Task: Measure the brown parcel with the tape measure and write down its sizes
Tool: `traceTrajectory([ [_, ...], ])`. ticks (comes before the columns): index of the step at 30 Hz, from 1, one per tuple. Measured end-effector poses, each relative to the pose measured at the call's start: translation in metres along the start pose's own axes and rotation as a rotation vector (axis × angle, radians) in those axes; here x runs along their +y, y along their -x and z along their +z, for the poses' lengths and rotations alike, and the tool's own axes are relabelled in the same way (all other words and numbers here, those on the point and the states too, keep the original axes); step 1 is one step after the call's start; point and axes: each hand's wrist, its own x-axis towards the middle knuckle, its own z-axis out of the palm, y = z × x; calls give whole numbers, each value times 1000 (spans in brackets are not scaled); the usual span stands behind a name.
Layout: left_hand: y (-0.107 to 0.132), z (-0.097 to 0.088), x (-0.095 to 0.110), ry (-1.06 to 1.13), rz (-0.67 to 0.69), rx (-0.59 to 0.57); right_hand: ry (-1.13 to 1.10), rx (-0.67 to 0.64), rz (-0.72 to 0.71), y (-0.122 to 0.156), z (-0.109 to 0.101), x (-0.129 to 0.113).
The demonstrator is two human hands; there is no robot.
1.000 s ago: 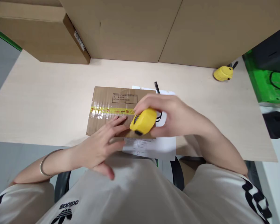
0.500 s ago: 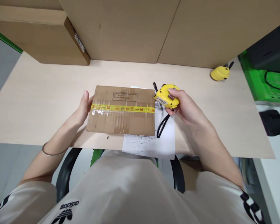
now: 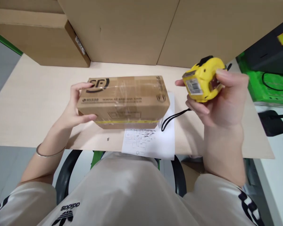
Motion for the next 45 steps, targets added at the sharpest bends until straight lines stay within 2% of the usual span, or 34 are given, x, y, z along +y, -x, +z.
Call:
traceTrajectory([
  [3, 3, 8, 5, -64, 137, -16, -313, 172, 7, -9, 9, -9],
  [5, 6, 11, 1, -75, 174, -13, -242, 148, -63, -15, 22, -19],
  [10, 12, 16, -14, 11, 151, 5, 322, -223, -308, -30, 72, -57],
  [13, 12, 19, -18, 14, 156, 19, 454, -441, -486, -42, 103, -72],
  [16, 11, 23, -19, -14, 147, 47, 502, -583, -492, -51, 124, -75],
  [19, 14, 24, -22, -14, 159, 61, 552, -614, -470, -55, 130, -70],
  [23, 21, 21, -26, -77, 42, 31, 564, -604, -475, -53, 120, -60],
  [26, 22, 18, -25, -87, 92, 49, 585, -575, -460, -48, 102, -54],
  [28, 20, 18, -23, -83, 135, 56, 612, -537, -433, -42, 85, -52],
  [32, 16, 20, -20, -108, 126, 71, 622, -384, -363, -26, 38, -42],
  [35, 15, 20, -21, -93, 176, 79, 523, -280, -285, -14, 4, -28],
  [38, 14, 19, -24, -94, 224, 72, 397, -180, -169, -3, -21, -14],
  [41, 14, 18, -24, -121, 177, 82, 370, -83, -106, 8, -35, -4],
  [45, 15, 19, -22, -124, 154, 79, 415, -77, -77, 14, -40, 8],
])
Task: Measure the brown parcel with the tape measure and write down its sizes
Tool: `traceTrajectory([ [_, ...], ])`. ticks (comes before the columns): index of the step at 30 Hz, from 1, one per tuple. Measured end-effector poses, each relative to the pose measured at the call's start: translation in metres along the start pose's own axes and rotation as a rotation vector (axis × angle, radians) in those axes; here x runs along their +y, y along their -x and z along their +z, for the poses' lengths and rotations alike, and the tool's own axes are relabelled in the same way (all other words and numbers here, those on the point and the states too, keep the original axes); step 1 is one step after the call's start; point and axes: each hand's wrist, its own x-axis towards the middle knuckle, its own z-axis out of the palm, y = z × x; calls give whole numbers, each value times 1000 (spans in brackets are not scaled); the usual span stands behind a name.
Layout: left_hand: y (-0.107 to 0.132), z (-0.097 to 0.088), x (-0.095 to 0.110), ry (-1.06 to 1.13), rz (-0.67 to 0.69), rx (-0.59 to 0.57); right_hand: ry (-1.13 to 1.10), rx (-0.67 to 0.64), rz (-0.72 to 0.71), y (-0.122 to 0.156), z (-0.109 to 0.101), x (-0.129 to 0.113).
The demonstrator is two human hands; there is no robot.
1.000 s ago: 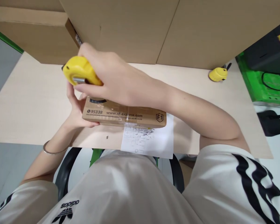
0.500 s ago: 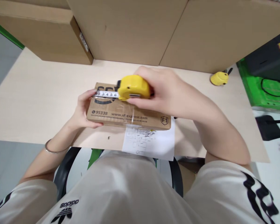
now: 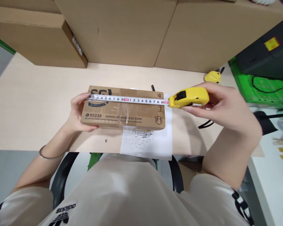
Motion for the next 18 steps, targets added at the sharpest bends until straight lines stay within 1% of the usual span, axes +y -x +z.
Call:
traceTrajectory([
  [2, 1, 0, 1, -20, -13, -7, -10, -16, 1, -1, 4, 4],
  [7, 1, -1, 1, -43, -28, -9, -85, 12, -51, -5, 14, 9],
  [9, 1, -1, 0, -24, -21, -5, -59, -4, -48, -5, 10, 8],
  [12, 0, -2, -1, 28, -7, 5, 19, -71, -60, -5, 0, 5],
  [15, -2, -3, -1, 77, 17, -1, 73, -139, -130, -13, -7, -2],
  [17, -3, -4, 1, 82, 26, -16, 123, -171, -212, -24, -1, -13],
  [18, -3, -5, 2, 76, 28, -25, 145, -182, -272, -31, 6, -20],
])
